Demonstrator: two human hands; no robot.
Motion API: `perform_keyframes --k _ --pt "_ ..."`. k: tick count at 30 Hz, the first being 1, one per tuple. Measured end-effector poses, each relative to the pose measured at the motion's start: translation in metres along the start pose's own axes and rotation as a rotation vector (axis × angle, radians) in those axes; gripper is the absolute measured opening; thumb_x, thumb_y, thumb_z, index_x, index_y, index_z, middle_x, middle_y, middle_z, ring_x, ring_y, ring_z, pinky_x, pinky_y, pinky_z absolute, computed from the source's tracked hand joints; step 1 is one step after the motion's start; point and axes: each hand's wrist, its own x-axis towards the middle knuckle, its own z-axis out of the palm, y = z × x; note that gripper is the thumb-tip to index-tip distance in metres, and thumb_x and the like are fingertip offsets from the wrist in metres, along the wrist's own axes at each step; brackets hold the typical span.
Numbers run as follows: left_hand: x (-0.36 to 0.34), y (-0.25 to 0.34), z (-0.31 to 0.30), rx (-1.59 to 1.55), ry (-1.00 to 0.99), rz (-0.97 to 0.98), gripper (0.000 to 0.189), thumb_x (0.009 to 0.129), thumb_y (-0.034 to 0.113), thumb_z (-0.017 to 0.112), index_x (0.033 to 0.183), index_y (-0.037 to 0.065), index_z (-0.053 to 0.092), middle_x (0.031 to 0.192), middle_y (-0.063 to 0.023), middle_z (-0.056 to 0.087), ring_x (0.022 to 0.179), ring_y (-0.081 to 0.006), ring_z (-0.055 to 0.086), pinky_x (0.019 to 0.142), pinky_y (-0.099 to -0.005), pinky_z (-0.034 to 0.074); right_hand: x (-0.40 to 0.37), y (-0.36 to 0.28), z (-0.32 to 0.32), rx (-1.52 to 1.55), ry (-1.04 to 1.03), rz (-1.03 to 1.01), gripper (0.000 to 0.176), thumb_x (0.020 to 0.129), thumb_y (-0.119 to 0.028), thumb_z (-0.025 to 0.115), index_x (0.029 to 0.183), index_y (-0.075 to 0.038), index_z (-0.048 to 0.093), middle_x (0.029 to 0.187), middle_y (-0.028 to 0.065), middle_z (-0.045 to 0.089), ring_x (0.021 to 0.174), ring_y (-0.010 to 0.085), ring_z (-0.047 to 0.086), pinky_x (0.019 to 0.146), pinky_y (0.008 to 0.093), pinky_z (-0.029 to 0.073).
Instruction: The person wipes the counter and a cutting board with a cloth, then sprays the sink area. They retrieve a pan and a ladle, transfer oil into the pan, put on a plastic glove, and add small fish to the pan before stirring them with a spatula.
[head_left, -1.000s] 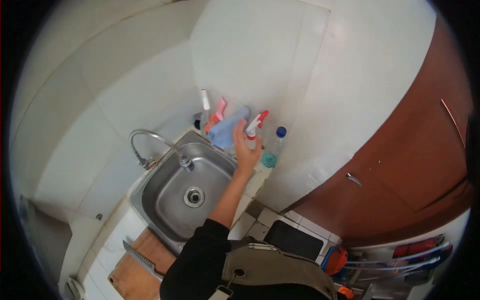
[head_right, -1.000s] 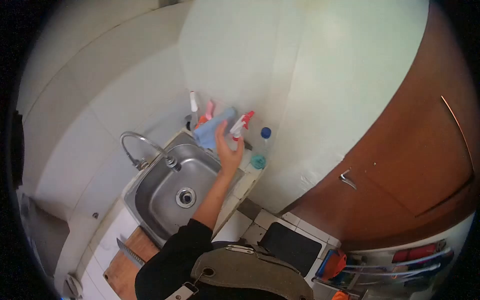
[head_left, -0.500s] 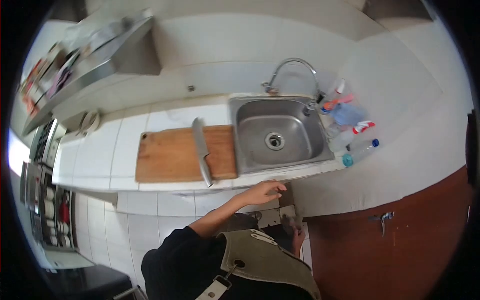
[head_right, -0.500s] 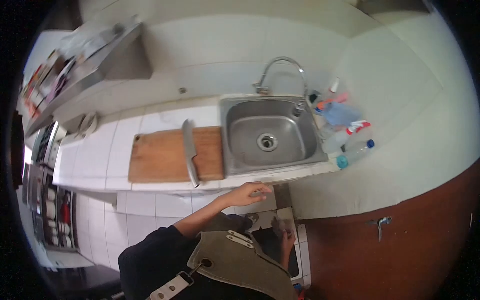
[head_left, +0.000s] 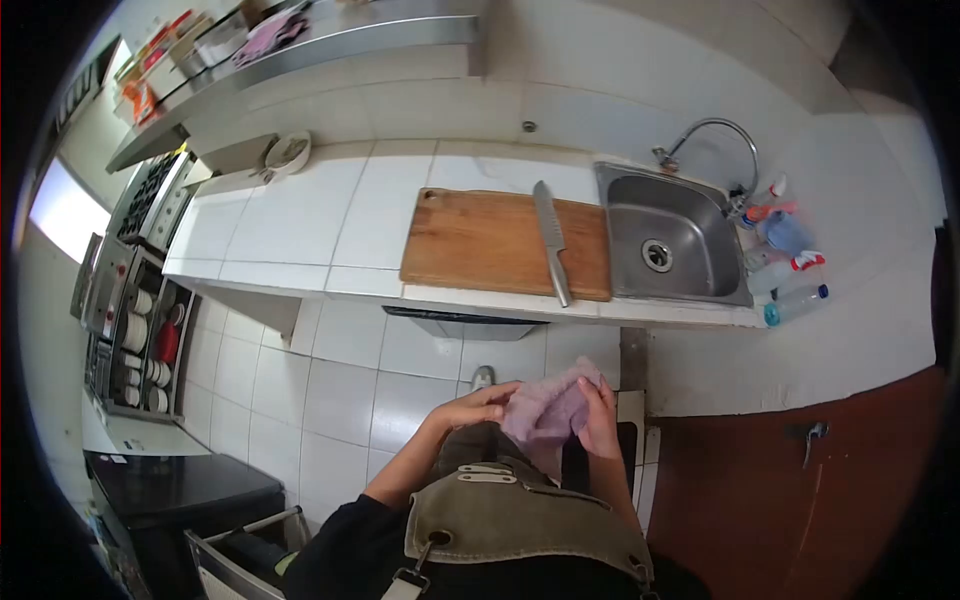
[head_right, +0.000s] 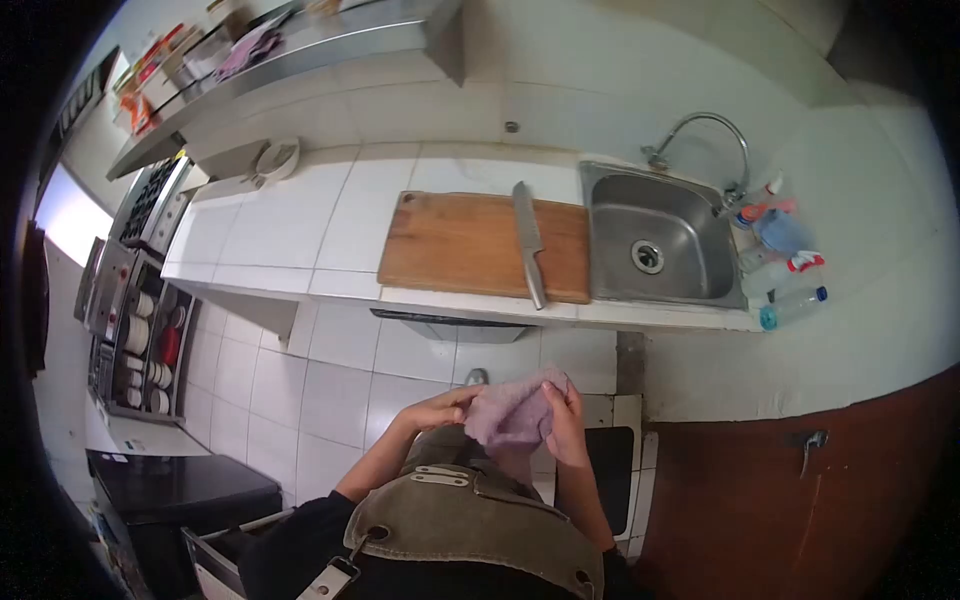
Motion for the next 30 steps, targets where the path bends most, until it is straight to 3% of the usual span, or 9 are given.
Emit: perform_keyframes --k 2,5,11,13,17,18,23,26,30 --pt "-0.021 -0.001 -0.003 -0.112 0.025 -0.002 0.078 0.076 0.016 0.072 0.139 0.005 0.026 0.133 -0.0114 0.039 0.116 -0.0217 0.044 0.092 -0.0309 0.042 0.006 0.003 0.019 0.048 -0.034 0.071 0.026 0.091 -0.009 0.050 0.115 0.000 0.050 0.108 0.0093 0.058 0.099 0.0200 0.057 0.086 0.0334 0.047" --pt "-0.039 0.011 -0.013 0.004 0.055 0.095 0.073 0.075 0.006 0.070 0.137 0.006 0.030 0.125 -0.0095 0.045 0.112 -0.0182 0.047 0.089 -0.0288 0.043 0.024 0.014 0.053 0.058 -0.037 0.140 0.024 0.092 -0.011 0.049 0.114 -0.001 0.050 0.107 0.0101 0.058 0.098 0.0214 0.058 0.086 0.0347 0.048" --pt "-0.052 0.033 -0.091 0.088 0.541 0.150 0.027 0.087 0.019 0.057 0.109 0.006 0.049 0.106 -0.0032 0.058 0.090 -0.0130 0.058 0.081 -0.0260 0.044 0.089 0.030 0.116 0.108 -0.100 0.290 0.030 0.094 -0.015 0.046 0.120 -0.002 0.047 0.114 0.0103 0.056 0.104 0.0235 0.056 0.090 0.0381 0.046" --pt "-0.045 0.091 -0.093 -0.580 0.622 0.353 0.031 0.092 0.030 0.048 0.112 0.007 0.048 0.105 -0.0057 0.060 0.089 -0.0159 0.061 0.081 -0.0273 0.047 0.112 0.022 0.140 0.097 -0.176 0.322 0.036 0.094 -0.015 0.045 0.127 -0.002 0.042 0.122 0.0106 0.051 0.111 0.0234 0.052 0.093 0.0379 0.044" --pt "-0.037 0.119 -0.150 -0.522 0.292 0.263 0.041 0.095 0.032 0.041 0.127 0.009 0.034 0.126 -0.0144 0.047 0.106 -0.0263 0.056 0.087 -0.0385 0.049 0.152 0.016 0.166 0.047 -0.222 0.329 0.041 0.094 -0.016 0.044 0.132 -0.003 0.037 0.127 0.0107 0.049 0.115 0.0229 0.049 0.098 0.0371 0.041" --pt "-0.034 0.126 -0.152 -0.361 0.464 0.217 0.058 0.092 0.020 0.050 0.138 0.013 0.017 0.131 -0.0183 0.040 0.105 -0.0277 0.057 0.086 -0.0380 0.048 0.160 0.015 0.171 0.048 -0.216 0.313 0.041 0.094 -0.016 0.044 0.132 -0.003 0.037 0.127 0.0107 0.049 0.115 0.0229 0.049 0.098 0.0371 0.041" --pt "-0.025 0.175 -0.155 0.043 0.399 0.325 0.084 0.082 -0.001 0.060 0.143 0.017 0.004 0.120 -0.0168 0.049 0.095 -0.0183 0.058 0.084 -0.0322 0.046 0.182 0.009 0.184 0.196 -0.218 0.295 0.048 0.092 -0.009 0.046 0.136 -0.003 0.030 0.129 0.0129 0.045 0.117 0.0237 0.048 0.096 0.0380 0.042" --pt "-0.024 0.196 -0.174 0.159 0.574 0.338 0.069 0.082 -0.004 0.058 0.139 0.013 0.022 0.091 -0.0050 0.059 0.076 -0.0092 0.055 0.068 -0.0226 0.045 0.166 -0.009 0.198 -0.044 -0.181 0.292 0.052 0.089 -0.005 0.051 0.137 -0.004 0.030 0.124 0.0127 0.048 0.112 0.0212 0.051 0.093 0.0356 0.044" --pt "-0.014 0.223 -0.187 0.317 0.582 0.330 0.041 0.082 0.003 0.061 0.121 0.006 0.048 0.090 -0.0004 0.058 0.080 -0.0042 0.050 0.067 -0.0203 0.041 0.186 -0.021 0.190 -0.209 -0.278 0.290 0.052 0.086 -0.004 0.055 0.134 -0.003 0.035 0.113 0.0100 0.053 0.105 0.0168 0.052 0.089 0.0320 0.045"
